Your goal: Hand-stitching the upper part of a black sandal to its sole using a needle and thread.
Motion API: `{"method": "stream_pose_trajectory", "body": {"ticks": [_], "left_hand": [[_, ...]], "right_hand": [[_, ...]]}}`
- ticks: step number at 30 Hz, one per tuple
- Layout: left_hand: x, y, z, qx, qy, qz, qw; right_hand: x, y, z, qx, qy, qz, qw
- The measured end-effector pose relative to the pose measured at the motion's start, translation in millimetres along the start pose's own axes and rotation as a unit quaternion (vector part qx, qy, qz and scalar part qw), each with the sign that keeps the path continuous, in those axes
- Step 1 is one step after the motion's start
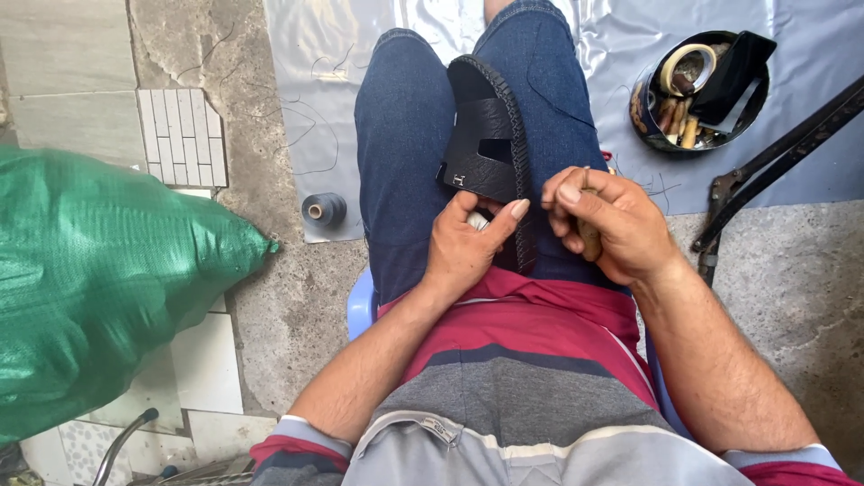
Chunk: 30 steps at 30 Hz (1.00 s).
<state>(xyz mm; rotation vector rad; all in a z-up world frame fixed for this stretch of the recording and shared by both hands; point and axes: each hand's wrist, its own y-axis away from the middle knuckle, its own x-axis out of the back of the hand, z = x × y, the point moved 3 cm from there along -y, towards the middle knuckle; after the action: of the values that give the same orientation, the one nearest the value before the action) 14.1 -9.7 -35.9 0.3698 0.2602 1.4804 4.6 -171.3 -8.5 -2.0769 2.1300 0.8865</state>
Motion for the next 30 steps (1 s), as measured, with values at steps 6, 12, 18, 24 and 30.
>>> {"method": "stream_pose_trajectory", "body": {"ticks": [6, 12, 18, 24, 30], "left_hand": [[3.7, -7.7, -28.0, 0.021, 0.06, 0.004, 0.998], [16.8, 9.2, -1.5, 0.007, 0.0, -0.032, 0.999], [27.8, 24.2, 7.7, -0.006, -0.105, -0.11, 0.988], [28.9, 24.3, 18.1, 0.093, 0.171, -0.145, 0.97], [47.5, 22.7, 41.6, 0.119, -0.051, -0.077, 0.989]], "right_hand": [[2.5, -0.9, 7.4, 0.002, -0.002, 0.025, 1.0], [-0.6, -0.5, -9.2, 0.044, 0.085, -0.022, 0.995], [-17.8, 4.4, -29.5, 0.089, 0.241, -0.11, 0.96], [-44.1, -2.8, -30.2, 0.186, 0.525, -0.126, 0.821], [108.4, -65.5, -61.4, -0.053, 0.019, 0.056, 0.997]]}}
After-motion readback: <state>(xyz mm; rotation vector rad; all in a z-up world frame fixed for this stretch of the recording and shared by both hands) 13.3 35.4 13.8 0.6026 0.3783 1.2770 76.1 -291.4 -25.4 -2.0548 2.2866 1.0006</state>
